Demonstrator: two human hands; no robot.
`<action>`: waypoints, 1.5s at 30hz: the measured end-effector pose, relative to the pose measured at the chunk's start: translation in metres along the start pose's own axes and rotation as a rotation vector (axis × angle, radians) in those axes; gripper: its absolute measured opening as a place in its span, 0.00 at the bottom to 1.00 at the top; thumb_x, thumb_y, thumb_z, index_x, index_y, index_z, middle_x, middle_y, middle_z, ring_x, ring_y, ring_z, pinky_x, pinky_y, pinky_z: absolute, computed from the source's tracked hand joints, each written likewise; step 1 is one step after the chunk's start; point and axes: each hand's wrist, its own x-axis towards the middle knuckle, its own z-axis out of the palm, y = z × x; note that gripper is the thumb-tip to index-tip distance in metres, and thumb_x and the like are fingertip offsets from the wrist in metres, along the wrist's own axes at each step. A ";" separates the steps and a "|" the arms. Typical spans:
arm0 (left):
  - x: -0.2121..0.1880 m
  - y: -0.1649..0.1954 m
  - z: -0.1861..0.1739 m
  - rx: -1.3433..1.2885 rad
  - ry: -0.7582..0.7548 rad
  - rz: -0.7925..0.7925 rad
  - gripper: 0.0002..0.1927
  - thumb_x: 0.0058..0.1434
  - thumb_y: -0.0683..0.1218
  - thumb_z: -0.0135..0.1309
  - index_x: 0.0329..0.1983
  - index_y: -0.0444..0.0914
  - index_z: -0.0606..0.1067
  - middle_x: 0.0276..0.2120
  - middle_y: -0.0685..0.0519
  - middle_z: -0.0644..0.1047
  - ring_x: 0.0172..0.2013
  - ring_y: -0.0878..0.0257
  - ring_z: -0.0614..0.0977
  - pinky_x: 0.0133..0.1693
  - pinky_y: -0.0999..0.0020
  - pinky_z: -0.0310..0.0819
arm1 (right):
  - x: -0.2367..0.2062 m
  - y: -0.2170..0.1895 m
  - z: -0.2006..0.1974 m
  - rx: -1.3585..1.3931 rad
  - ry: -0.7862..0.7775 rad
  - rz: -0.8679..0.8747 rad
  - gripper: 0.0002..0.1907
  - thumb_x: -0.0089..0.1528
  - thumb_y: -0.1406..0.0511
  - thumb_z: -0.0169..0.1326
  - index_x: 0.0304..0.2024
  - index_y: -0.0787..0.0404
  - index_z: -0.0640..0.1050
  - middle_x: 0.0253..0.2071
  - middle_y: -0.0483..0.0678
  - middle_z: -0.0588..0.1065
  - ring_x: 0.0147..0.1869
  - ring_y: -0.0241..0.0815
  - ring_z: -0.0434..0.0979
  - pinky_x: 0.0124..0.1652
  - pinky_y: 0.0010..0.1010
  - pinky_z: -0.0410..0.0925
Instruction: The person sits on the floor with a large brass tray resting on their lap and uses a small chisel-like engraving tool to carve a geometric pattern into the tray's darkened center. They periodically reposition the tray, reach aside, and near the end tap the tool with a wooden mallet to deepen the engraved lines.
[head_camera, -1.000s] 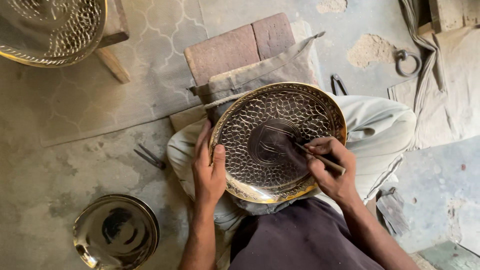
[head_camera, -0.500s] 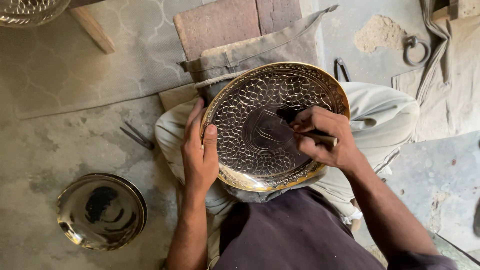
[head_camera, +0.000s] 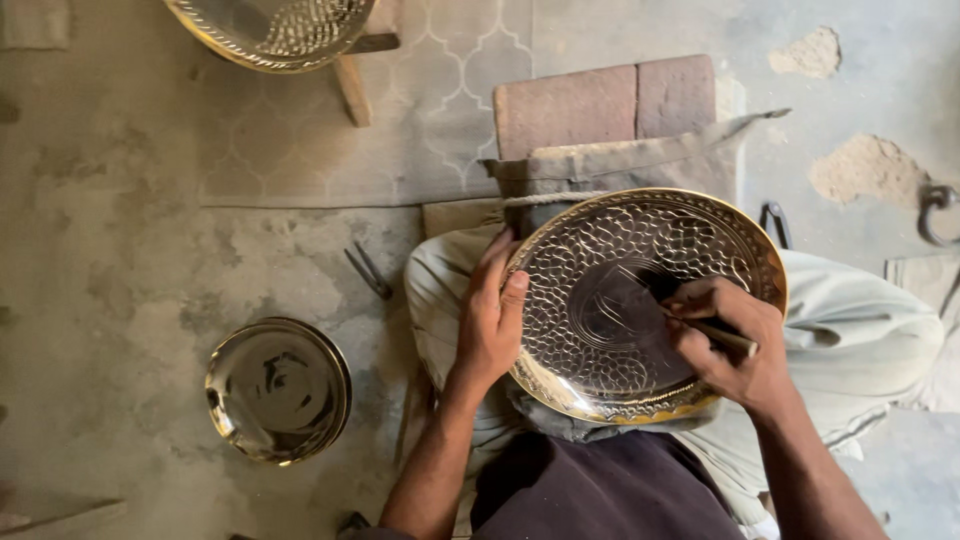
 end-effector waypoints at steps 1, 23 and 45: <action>0.000 0.000 0.000 -0.014 0.007 -0.001 0.27 0.79 0.55 0.37 0.68 0.29 0.66 0.68 0.37 0.68 0.69 0.44 0.71 0.67 0.55 0.63 | -0.001 0.000 0.001 0.007 0.005 0.022 0.08 0.52 0.73 0.55 0.35 0.68 0.76 0.41 0.52 0.79 0.41 0.42 0.83 0.42 0.29 0.74; 0.000 0.002 -0.005 0.000 0.012 0.005 0.27 0.79 0.54 0.37 0.67 0.28 0.67 0.67 0.36 0.69 0.68 0.43 0.72 0.67 0.54 0.65 | -0.005 0.007 0.006 -0.001 0.022 0.078 0.07 0.54 0.71 0.55 0.34 0.67 0.77 0.41 0.50 0.80 0.41 0.38 0.83 0.41 0.26 0.74; 0.001 0.012 -0.004 -0.043 0.026 0.003 0.25 0.79 0.52 0.39 0.68 0.30 0.66 0.67 0.38 0.70 0.68 0.46 0.72 0.67 0.57 0.65 | -0.010 0.008 0.004 0.104 0.027 0.128 0.06 0.56 0.72 0.54 0.36 0.68 0.77 0.42 0.52 0.80 0.42 0.37 0.82 0.41 0.26 0.74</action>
